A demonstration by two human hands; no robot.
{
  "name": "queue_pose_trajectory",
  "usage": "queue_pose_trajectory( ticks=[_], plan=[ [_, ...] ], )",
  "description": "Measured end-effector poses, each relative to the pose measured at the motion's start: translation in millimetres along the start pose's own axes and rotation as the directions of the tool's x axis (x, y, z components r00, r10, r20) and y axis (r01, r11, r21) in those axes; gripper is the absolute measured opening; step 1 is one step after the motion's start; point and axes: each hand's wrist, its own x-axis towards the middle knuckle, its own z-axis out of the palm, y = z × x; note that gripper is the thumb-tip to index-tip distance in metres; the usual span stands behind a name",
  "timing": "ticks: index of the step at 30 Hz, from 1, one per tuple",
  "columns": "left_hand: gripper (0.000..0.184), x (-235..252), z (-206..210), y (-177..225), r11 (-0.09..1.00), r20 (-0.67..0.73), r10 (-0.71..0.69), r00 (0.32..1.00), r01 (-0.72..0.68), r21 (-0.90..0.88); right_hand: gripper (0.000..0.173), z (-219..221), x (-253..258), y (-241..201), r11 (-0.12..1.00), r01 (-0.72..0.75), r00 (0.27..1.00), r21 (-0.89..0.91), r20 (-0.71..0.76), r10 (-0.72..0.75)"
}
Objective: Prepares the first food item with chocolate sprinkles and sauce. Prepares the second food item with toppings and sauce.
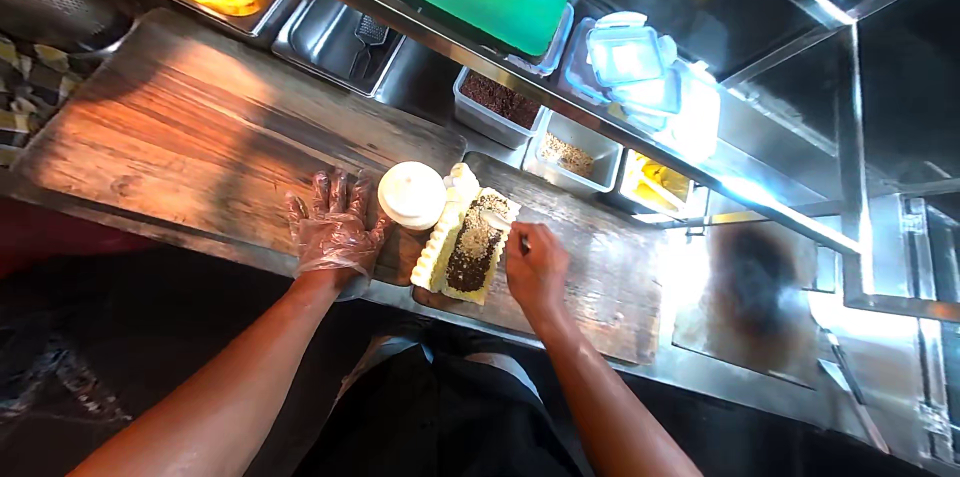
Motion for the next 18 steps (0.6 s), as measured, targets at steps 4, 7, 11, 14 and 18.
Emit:
queue_pose_trajectory(
  ticks=[4, 7, 11, 14, 18],
  plan=[
    [0.076, -0.4, 2.7, -2.3, 1.0, -0.004, 0.003, 1.0, -0.003, 0.012, 0.012, 4.7, 35.2, 8.4, 0.749, -0.607, 0.77, 0.267, 0.432, 0.47],
    [0.079, 1.0, 3.7, -3.0, 1.0, 0.001, 0.001, 1.0, -0.001, 0.021, 0.014, 1.2, 16.7, 5.3, 0.686, -0.678, 0.696, 0.265, 0.533, 0.482],
    [0.079, -0.7, 3.1, -2.4, 1.0, -0.004, -0.002, 1.0, 0.002, -0.021, 0.009, -2.9, -12.9, -4.8, 0.872, -0.461, 0.824, 0.166, 0.446, 0.35],
    [0.08, -0.9, 2.6, -2.4, 0.999, 0.004, 0.009, 1.0, -0.009, -0.032, 0.014, 3.7, -27.6, 14.3, 0.988, 0.123, 0.975, 0.096, 0.175, -0.138],
    [0.078, -1.0, -1.1, -1.0, 0.999, -0.003, 0.017, 1.0, -0.017, -0.037, 0.017, -20.1, 26.7, 39.6, 0.934, 0.344, 0.935, -0.1, -0.057, -0.351]
  ],
)
